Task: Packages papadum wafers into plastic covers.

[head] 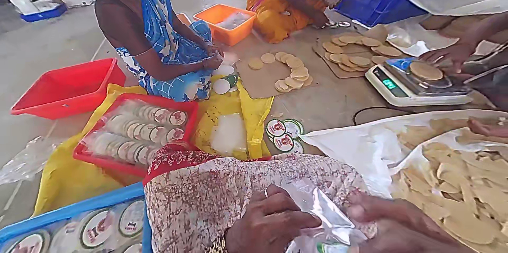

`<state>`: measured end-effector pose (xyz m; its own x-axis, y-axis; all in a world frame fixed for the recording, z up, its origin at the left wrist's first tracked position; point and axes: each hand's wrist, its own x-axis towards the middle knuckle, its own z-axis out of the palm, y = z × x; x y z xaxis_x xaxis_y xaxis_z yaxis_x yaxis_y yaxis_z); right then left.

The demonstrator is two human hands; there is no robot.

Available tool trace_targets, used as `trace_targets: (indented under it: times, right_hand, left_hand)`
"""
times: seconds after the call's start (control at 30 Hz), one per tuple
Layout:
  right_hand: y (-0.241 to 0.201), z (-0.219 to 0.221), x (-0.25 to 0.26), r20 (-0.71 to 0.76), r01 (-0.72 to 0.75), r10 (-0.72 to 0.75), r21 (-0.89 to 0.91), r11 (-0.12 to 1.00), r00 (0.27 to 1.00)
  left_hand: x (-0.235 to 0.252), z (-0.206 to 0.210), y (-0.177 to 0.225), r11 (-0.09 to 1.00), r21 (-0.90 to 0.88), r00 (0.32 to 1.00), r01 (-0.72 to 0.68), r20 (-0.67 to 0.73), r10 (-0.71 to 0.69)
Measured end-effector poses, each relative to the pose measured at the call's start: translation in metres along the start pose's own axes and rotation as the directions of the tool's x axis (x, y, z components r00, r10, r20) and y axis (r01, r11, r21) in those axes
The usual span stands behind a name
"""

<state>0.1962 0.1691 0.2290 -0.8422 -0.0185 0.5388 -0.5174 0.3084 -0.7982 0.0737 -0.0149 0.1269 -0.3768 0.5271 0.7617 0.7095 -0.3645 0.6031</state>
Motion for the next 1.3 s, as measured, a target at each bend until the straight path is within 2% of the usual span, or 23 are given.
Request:
trace_targets:
  times: [0.1,0.17,0.23,0.3,0.4,0.47,0.53,0.63,0.7,0.87,0.93,1.0,1.07,1.3]
  right_hand:
    - [0.019,0.006,0.001,-0.050,-0.069,0.073,0.078,0.995,0.996]
    - [0.027,0.012,-0.001,-0.106,-0.183,0.194,0.108,0.977,0.975]
    - [0.033,0.021,-0.005,-0.149,-0.322,0.340,0.132,0.937,0.928]
    - [0.046,0.027,-0.012,-0.143,-0.385,0.417,0.208,0.899,0.898]
    - [0.069,0.031,-0.028,-0.084,-0.383,0.413,0.246,0.890,0.907]
    - [0.078,0.034,-0.038,-0.092,-0.379,0.404,0.204,0.902,0.910]
    - [0.082,0.035,-0.049,-0.076,-0.405,0.422,0.171,0.898,0.903]
    - [0.085,0.030,-0.061,0.040,-0.438,0.439,0.187,0.879,0.898]
    - [0.084,0.026,-0.063,0.053,-0.450,0.449,0.200,0.870,0.892]
    - [0.083,0.030,-0.065,-0.083,-0.466,0.476,0.118,0.877,0.875]
    - [0.079,0.032,-0.065,-0.108,-0.508,0.530,0.180,0.842,0.841]
    - [0.071,0.033,-0.063,-0.087,-0.559,0.597,0.266,0.786,0.798]
    - [0.065,0.036,-0.065,-0.047,-0.597,0.631,0.279,0.752,0.774]
    - [0.075,0.039,-0.075,0.079,-0.528,0.524,0.055,0.847,0.848]
  left_hand:
    - [-0.007,0.005,0.002,0.976,-0.163,0.990,0.144,0.030,-0.141]
    - [-0.013,0.010,0.005,0.905,-0.336,0.964,0.262,0.053,-0.260]
    - [-0.022,0.013,0.010,0.761,-0.514,0.910,0.395,0.107,-0.400]
    - [-0.028,0.013,0.016,0.554,-0.649,0.816,0.521,0.190,-0.546]
    - [-0.031,0.007,0.022,0.224,-0.761,0.661,0.609,0.329,-0.675]
    - [-0.033,0.006,0.019,0.119,-0.781,0.609,0.614,0.372,-0.701]
    - [-0.036,0.006,0.016,0.071,-0.783,0.574,0.618,0.387,-0.721]
    - [-0.040,0.007,0.014,0.050,-0.739,0.512,0.672,0.415,-0.752]
    - [-0.043,0.008,0.013,0.054,-0.707,0.496,0.705,0.437,-0.750]
    - [-0.043,0.011,0.009,0.201,-0.614,0.563,0.763,0.479,-0.673]
    - [-0.043,0.010,0.008,0.224,-0.593,0.554,0.773,0.460,-0.694]
    - [-0.043,0.008,0.009,0.227,-0.592,0.534,0.773,0.415,-0.737]
    - [-0.043,0.006,0.010,0.246,-0.592,0.535,0.768,0.382,-0.754]
    - [-0.050,0.014,0.011,0.307,-0.502,0.540,0.809,0.427,-0.725]
